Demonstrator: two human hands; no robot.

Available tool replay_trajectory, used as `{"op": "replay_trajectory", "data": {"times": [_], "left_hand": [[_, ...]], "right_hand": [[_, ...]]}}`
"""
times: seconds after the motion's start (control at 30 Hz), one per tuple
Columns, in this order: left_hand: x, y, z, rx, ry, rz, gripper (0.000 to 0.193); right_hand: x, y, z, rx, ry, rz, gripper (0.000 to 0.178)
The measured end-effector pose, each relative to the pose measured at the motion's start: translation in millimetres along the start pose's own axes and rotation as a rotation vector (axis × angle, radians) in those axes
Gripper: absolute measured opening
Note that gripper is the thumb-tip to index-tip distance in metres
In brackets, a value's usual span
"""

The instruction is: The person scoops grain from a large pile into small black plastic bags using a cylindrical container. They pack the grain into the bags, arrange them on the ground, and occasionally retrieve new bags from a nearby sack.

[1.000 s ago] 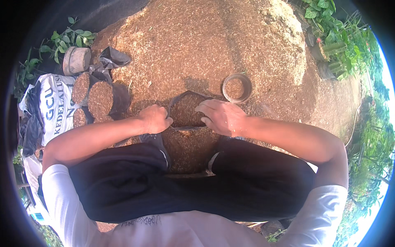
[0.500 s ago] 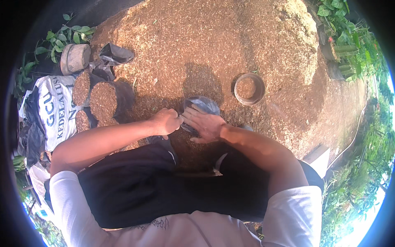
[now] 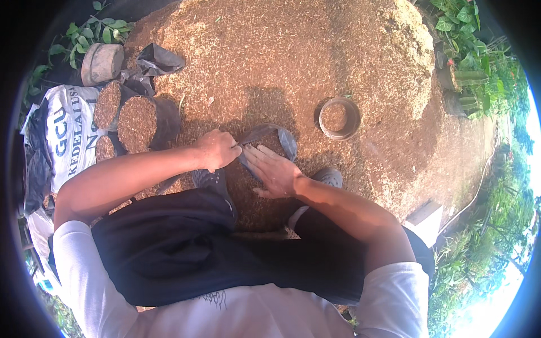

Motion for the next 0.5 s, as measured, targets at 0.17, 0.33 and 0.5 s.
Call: {"op": "replay_trajectory", "data": {"times": [0.17,0.33,0.5], "left_hand": [[-1,-17,1,0.049,0.013,-0.011,0.050],[-5,-28,8,0.104,-0.025,0.076,0.056],[-5,-32,27,0.249,-0.189,0.038,0.046]], "right_hand": [[10,-7,1,-0.011,0.083,0.007,0.091],[1,-5,15,0.016,-0.006,0.022,0.093],[-21,-23,29,0.202,-0.294,-0.125,0.101]]}}
Point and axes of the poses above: each hand's wrist, its own x-axis towards the middle knuckle, its own z-axis out of the back of the hand, y = z × x, the point moved 7 cm from there along x, towards the middle knuckle, and after that the axes turned 12 degrees about y, right-handed, at the moved point
